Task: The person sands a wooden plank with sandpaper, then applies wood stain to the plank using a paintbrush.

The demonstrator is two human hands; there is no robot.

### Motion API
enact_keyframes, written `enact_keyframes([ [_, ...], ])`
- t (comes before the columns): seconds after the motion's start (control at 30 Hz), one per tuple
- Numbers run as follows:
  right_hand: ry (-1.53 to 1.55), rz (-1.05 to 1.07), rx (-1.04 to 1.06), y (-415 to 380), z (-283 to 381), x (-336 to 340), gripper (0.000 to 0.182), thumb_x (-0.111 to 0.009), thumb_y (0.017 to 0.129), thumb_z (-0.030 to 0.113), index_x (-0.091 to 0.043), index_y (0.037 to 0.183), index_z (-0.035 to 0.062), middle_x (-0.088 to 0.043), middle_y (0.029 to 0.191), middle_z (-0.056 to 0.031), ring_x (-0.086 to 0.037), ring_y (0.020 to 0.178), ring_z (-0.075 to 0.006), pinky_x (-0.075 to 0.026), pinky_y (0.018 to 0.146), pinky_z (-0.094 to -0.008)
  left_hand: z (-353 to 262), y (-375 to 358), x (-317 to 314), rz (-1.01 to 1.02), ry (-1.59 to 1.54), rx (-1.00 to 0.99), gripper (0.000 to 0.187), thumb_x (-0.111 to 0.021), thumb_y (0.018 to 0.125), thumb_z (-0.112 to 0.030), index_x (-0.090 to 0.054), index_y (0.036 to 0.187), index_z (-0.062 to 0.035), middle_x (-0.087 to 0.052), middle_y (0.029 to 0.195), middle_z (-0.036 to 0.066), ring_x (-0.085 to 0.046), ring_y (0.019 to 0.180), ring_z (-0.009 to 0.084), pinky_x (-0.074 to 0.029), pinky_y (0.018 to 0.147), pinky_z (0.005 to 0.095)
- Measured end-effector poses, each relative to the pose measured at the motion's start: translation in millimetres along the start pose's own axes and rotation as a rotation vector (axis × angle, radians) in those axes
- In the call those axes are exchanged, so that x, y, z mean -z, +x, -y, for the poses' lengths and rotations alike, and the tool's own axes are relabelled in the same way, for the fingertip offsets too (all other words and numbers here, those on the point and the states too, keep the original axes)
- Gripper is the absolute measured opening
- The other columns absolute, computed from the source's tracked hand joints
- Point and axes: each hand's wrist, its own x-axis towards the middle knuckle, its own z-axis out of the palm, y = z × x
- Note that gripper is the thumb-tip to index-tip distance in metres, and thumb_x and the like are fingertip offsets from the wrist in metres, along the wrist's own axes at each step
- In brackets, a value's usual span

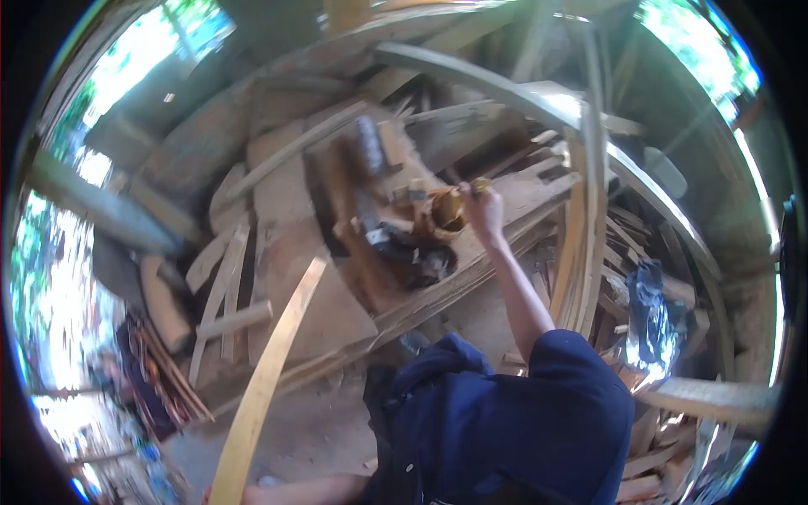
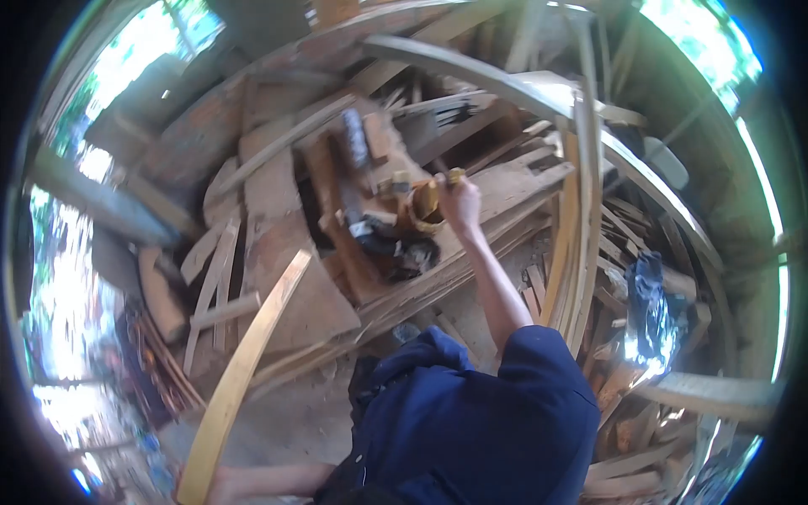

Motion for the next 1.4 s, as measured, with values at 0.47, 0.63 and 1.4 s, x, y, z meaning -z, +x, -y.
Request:
enact_keyframes([
  [0.47, 1.044, 1.161, -0.171, -235.9, 279.5, -114.3, 0.018, -0.063, 0.102, 0.018, -0.061, 0.095, 0.0015, -0.063, 0.069, -0.0045, -0.060, 0.057, -0.0116, -0.046, 0.051, -0.0273, -9.9, 69.8, 62.3, -0.189, 0.251, 0.151, 0.081, -0.028, 0.093, -0.083, -0.057, 0.090, -0.0085, -0.056, 0.071, 0.005, -0.052, 0.060, 0.0172, -0.043, 0.056, 0.0324],
  [0.63, 1.004, 1.157, -0.190, -249.9, 260.3, -172.8, 0.019, -0.064, 0.102, 0.018, -0.064, 0.099, -0.0014, -0.065, 0.072, -0.0063, -0.063, 0.061, -0.0127, -0.050, 0.054, -0.0271, 18.5, 99.0, 89.8, -0.275, 0.193, 0.287, 0.077, -0.027, 0.094, -0.082, -0.052, 0.087, -0.0099, -0.052, 0.069, 0.004, -0.051, 0.059, 0.0192, -0.044, 0.056, 0.0345],
  [1.4, 0.160, 0.727, 0.652, -201.5, 215.9, -230.3, 0.037, -0.070, 0.095, 0.033, -0.070, 0.111, -0.0007, -0.071, 0.080, -0.0238, -0.073, 0.075, -0.0391, -0.058, 0.066, -0.0446, 53.1, 117.8, 115.7, -0.411, 0.265, 0.328, 0.080, -0.014, 0.094, -0.083, -0.048, 0.093, -0.0104, -0.049, 0.069, 0.006, -0.049, 0.062, 0.0224, -0.047, 0.062, 0.0377],
])
